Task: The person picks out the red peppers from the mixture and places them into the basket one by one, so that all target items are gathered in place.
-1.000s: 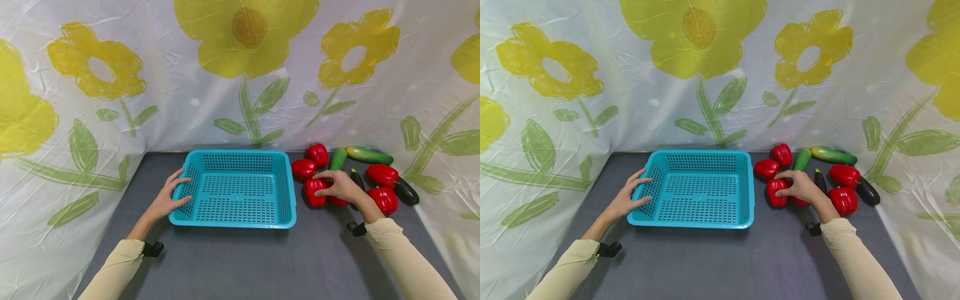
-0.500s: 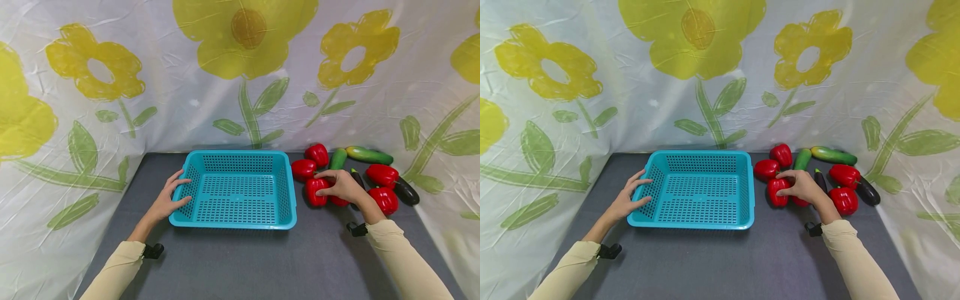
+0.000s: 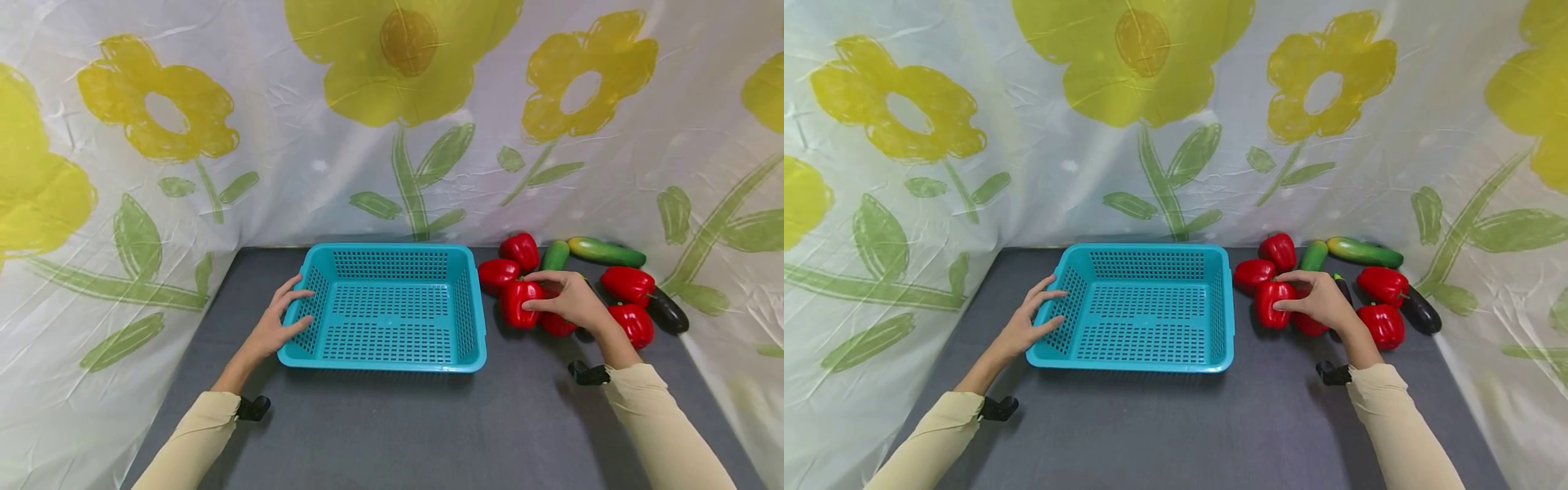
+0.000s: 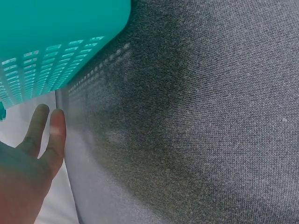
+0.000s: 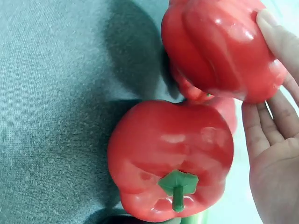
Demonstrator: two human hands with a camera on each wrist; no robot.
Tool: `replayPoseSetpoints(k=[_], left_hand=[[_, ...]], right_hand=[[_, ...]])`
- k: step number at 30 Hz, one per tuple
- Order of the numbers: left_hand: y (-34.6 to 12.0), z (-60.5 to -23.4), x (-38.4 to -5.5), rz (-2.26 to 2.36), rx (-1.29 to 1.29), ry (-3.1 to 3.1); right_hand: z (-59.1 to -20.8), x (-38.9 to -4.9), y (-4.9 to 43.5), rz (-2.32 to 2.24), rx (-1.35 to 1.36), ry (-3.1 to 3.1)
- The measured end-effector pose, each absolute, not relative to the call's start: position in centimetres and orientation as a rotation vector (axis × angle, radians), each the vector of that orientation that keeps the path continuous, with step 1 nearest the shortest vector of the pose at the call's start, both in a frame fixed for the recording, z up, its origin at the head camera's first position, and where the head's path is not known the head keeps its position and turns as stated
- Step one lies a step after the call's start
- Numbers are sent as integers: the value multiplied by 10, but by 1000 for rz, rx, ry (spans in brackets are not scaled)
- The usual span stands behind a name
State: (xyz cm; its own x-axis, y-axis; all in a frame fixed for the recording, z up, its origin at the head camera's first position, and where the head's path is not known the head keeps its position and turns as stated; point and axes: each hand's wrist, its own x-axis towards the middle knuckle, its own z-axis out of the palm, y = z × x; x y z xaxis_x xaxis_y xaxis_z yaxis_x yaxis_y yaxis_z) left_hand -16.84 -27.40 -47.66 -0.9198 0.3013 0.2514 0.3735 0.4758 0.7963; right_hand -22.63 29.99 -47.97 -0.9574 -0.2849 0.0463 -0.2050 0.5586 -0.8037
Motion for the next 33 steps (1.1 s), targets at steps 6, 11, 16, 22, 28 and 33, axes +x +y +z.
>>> replayPoseSetpoints(k=[6, 11, 16, 22, 28, 33], left_hand=[[-274, -476, -168, -1454, -618, -2619], [-273, -475, -168, -1455, -603, -2628], [-272, -475, -168, -1447, -601, -2624], [-271, -473, -169, -1453, -623, -2612], [-271, -473, -169, -1475, -607, -2619], [-272, -475, -167, -1471, -591, -2621]], right_hand=[[-473, -222, 303, -1513, -435, 2670], [-465, -219, 304, -1623, -403, 2631], [-457, -216, 300, -1698, -355, 2592], [-449, -212, 292, -1784, -384, 2572], [-449, -215, 284, -1759, -407, 2591], [-451, -220, 276, -1726, -404, 2601]])
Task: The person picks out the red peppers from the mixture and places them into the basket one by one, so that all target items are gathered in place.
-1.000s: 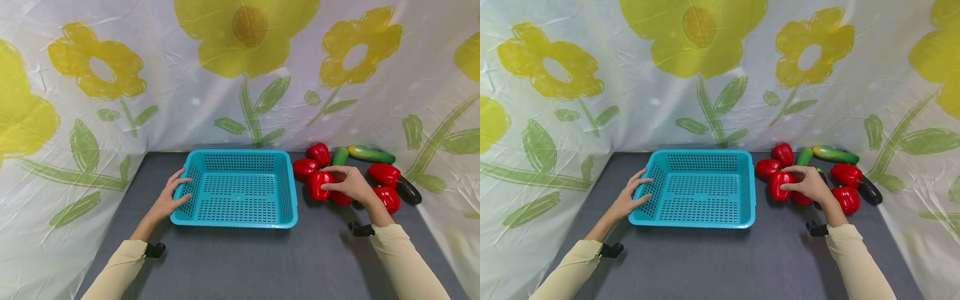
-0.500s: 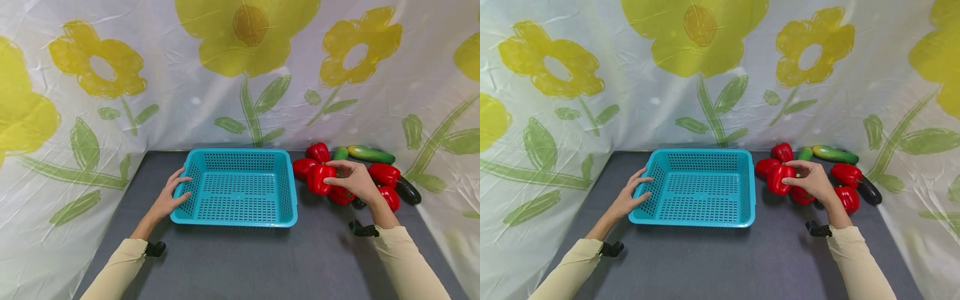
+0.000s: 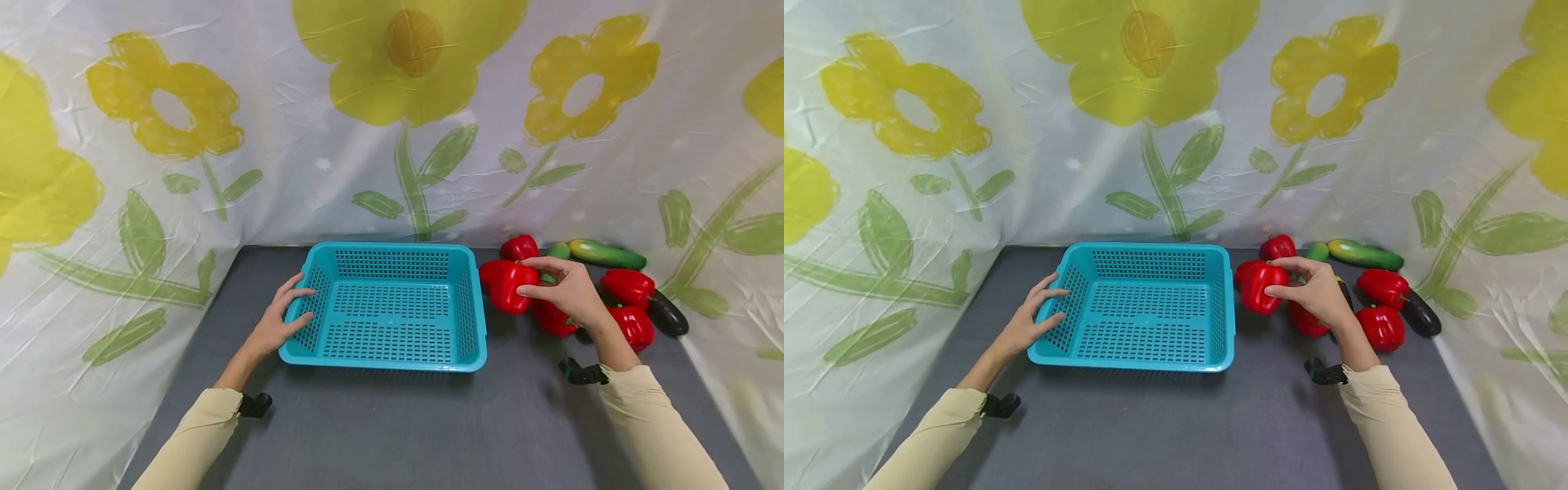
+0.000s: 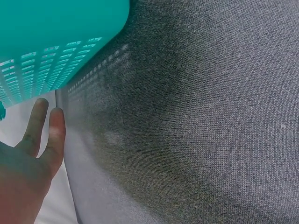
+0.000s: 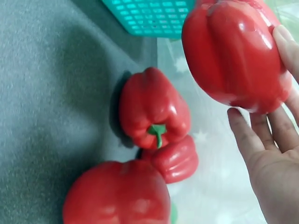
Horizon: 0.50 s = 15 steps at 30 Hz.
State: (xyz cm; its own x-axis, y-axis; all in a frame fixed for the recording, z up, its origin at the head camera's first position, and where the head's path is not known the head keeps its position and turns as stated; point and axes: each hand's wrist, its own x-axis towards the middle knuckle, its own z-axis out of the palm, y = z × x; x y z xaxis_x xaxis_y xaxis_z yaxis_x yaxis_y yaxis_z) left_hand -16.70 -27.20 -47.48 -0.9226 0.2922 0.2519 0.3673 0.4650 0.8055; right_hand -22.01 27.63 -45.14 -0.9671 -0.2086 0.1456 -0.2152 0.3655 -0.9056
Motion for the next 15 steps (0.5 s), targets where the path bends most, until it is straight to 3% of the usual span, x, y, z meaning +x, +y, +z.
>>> replayPoseSetpoints(k=[15], left_hand=[[-272, -477, -168, -1469, -608, -2595]], right_hand=[[-426, -218, 239, 1858, 437, -2513]])
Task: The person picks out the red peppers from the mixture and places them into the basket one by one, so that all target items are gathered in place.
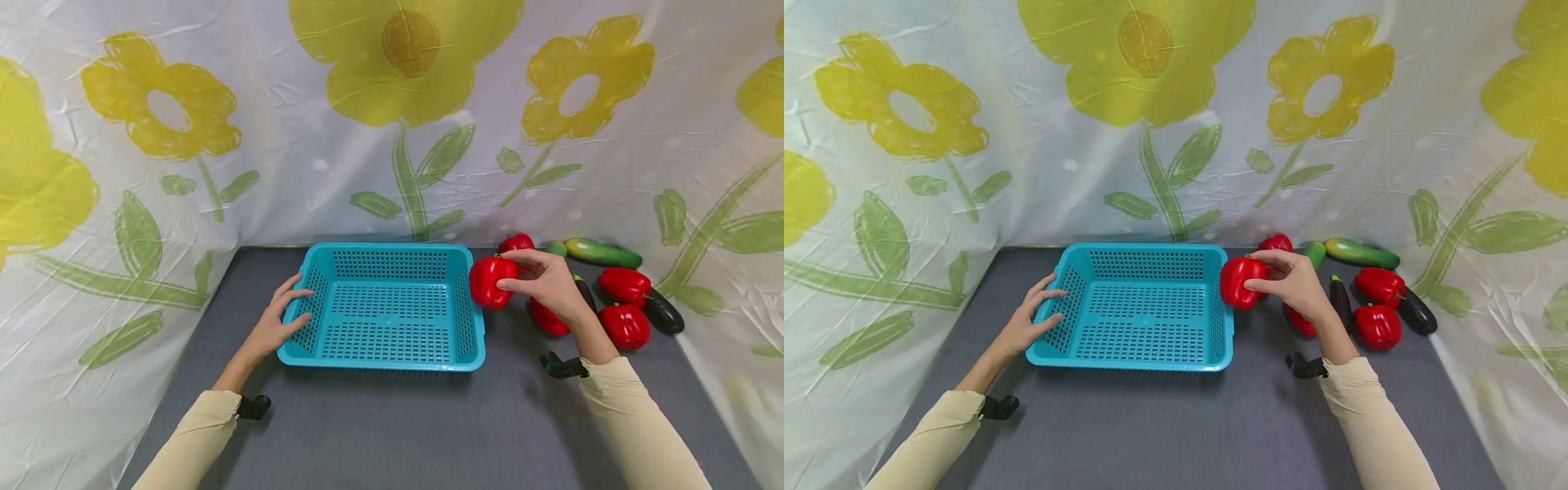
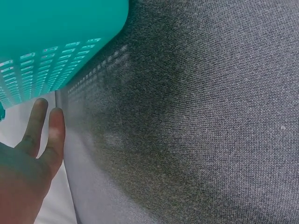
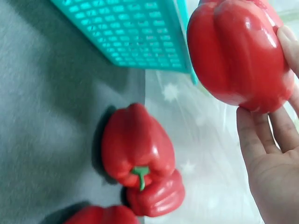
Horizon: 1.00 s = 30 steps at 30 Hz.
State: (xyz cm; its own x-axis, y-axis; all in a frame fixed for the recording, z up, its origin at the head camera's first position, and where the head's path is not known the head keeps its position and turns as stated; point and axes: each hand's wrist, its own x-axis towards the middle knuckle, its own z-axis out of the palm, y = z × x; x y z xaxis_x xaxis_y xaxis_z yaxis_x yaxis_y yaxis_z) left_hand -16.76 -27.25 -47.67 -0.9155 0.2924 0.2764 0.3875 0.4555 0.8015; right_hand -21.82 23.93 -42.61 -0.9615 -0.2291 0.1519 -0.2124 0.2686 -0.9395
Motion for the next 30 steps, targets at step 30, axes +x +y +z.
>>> replayPoseSetpoints(k=[30], left_hand=[[-273, -479, -170, -1473, -637, -2577]], right_hand=[[-426, -283, 103, -1953, -769, 2076]])
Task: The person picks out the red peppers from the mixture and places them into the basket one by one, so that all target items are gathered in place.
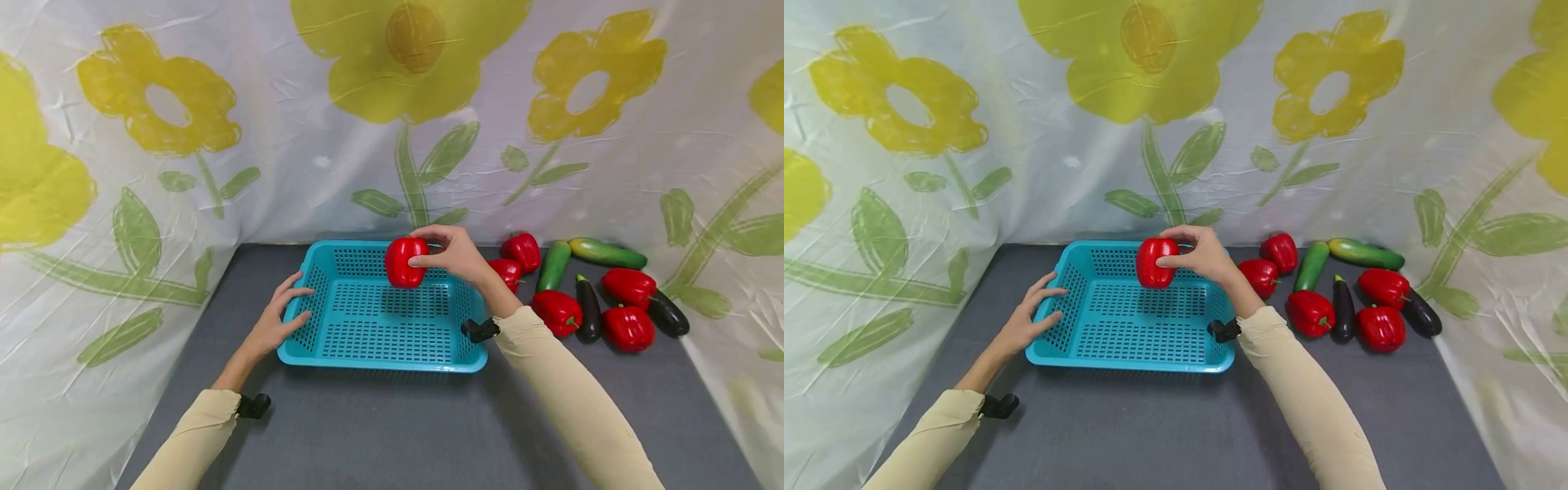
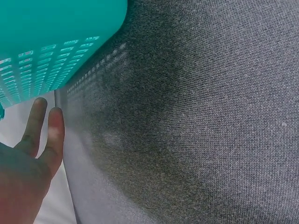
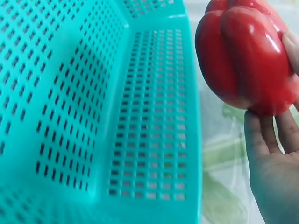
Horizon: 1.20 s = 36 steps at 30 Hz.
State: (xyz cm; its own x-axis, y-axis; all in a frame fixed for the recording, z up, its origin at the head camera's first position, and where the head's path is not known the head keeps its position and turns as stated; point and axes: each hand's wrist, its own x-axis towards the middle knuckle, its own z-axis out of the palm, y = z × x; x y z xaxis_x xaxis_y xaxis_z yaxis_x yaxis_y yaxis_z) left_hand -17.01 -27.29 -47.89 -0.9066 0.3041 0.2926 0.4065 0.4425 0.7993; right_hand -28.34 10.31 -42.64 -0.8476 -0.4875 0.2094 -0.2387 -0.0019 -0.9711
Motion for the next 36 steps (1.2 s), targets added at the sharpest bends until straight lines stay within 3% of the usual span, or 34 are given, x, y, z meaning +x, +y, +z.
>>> replayPoseSetpoints(k=[13, 30, 36], left_hand=[[-291, -516, -184, -1472, -612, -2579], [-290, -517, -185, -1483, -616, -2581], [-282, -501, -177, -1489, -581, -2586]], right_hand=[[-446, -293, 41, -1895, -686, 2059], [-486, -297, -19, -1740, -619, 2103], [-496, -298, -32, -1662, -598, 2175]])
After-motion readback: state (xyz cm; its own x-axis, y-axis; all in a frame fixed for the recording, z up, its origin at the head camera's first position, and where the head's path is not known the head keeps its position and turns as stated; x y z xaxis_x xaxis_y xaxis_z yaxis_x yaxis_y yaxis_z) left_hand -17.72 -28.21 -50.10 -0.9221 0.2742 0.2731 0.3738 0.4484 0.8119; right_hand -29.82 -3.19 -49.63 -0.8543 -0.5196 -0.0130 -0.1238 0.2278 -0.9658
